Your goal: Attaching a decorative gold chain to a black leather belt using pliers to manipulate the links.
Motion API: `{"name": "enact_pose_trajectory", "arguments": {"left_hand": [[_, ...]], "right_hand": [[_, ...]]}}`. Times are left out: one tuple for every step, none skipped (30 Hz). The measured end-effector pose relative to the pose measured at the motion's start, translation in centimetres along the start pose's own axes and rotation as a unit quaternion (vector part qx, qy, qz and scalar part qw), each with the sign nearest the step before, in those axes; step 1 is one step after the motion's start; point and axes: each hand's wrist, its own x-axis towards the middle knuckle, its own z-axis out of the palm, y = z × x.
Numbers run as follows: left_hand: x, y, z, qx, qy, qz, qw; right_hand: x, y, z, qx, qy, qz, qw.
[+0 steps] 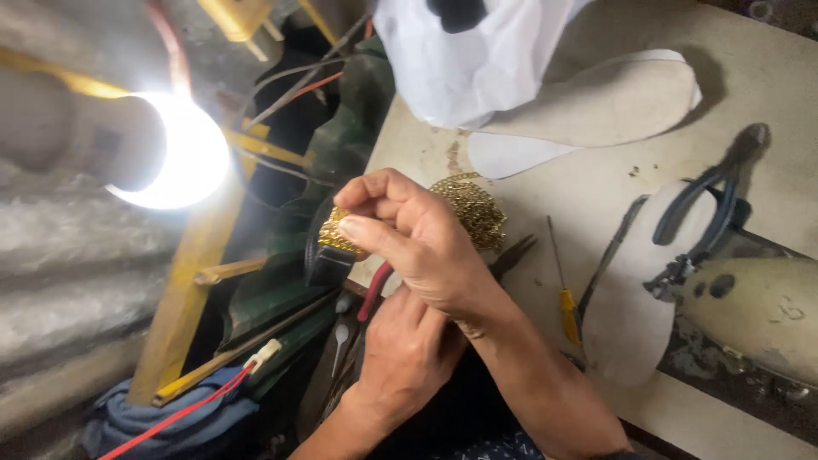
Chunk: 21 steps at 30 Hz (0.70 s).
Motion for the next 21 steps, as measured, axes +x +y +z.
{"name": "enact_pose_trajectory", "arguments": {"left_hand": [[-0.3, -0.2, 0.1, -0.006, -0.006, 0.007, 1.000], [-0.5, -0.2, 0.4, -0.013, -0.012, 0.014, 1.000], [-0.8, -0.5, 0.6, -0.006, -0.004, 0.006, 1.000], [-1.0, -0.8, 0.9, 0.012, 0.007, 0.003, 1.000], [-1.3, -1.1, 1.2, 0.029, 0.019, -0.001, 0.999], [-1.3, -1.3, 1.1, 0.034, 0.025, -0.008, 0.999], [-1.3, -1.4, 0.9, 0.015, 0.033, -0.012, 0.999], [-1.2, -1.5, 0.9, -0.006, 0.041, -0.014, 0.999], [-1.2, -1.7, 1.1, -0.004, 0.046, -0.021, 0.999], [-1.2, -1.8, 1.2, -0.007, 0.032, -0.037, 0.999], [-1.0, -1.8, 1.5, -0.010, 0.018, -0.053, 0.998], [-1.1, -1.9, 1.4, -0.011, 0.022, -0.055, 0.998], [-1.1, -2.0, 1.4, 0.002, 0.035, -0.045, 0.998], [-1.1, -2.0, 1.3, 0.016, 0.047, -0.035, 0.998], [-1.4, -2.3, 1.6, 0.014, 0.049, -0.038, 0.998], [-1.7, -2.6, 2.0, 0.010, 0.038, -0.042, 0.998], [-1.9, -2.8, 2.3, 0.005, 0.027, -0.046, 0.999], [-1.7, -2.7, 1.6, 0.004, 0.029, -0.047, 0.998], [-1.4, -2.6, 0.8, -0.007, 0.031, -0.044, 0.999], [-1.1, -2.6, 0.1, -0.018, 0.034, -0.039, 0.999], [-1.6, -2.5, -1.0, -0.018, 0.036, -0.038, 0.998]], "right_hand": [[0.0, 0.0, 0.5, 0.015, 0.009, 0.010, 1.000], [0.0, -0.1, 0.8, 0.028, 0.019, 0.022, 0.999], [-0.1, -0.3, 1.3, 0.026, 0.006, 0.024, 0.999], [-0.2, -0.4, 1.7, 0.027, 0.016, 0.031, 0.999], [-0.2, -0.5, 2.1, 0.027, 0.026, 0.039, 0.999], [-0.1, -0.2, 2.4, 0.025, 0.017, 0.042, 0.999], [0.0, 0.2, 2.7, 0.035, 0.023, 0.035, 0.999], [0.1, 0.5, 2.8, 0.044, 0.032, 0.027, 0.998], [0.1, 0.6, 3.1, 0.041, 0.025, 0.031, 0.998], [0.1, 0.7, 3.3, 0.033, 0.031, 0.034, 0.998], [0.2, 0.7, 3.5, 0.024, 0.037, 0.036, 0.998], [0.2, 0.7, 3.7, 0.021, 0.035, 0.038, 0.998], [0.2, 0.8, 3.9, 0.026, 0.037, 0.033, 0.998], [0.2, 0.8, 4.1, 0.031, 0.040, 0.029, 0.998], [0.3, 1.0, 4.1, 0.028, 0.038, 0.031, 0.998], [0.4, 1.2, 4.2, 0.034, 0.034, 0.026, 0.999], [0.5, 1.3, 4.2, 0.040, 0.029, 0.020, 0.999], [0.5, 1.4, 4.2, 0.038, 0.029, 0.021, 0.999], [0.5, 1.4, 4.2, 0.037, 0.032, 0.021, 0.999], [0.5, 1.5, 4.2, 0.036, 0.036, 0.019, 0.999], [0.6, 1.5, 4.2, 0.034, 0.035, 0.017, 0.999]]}}
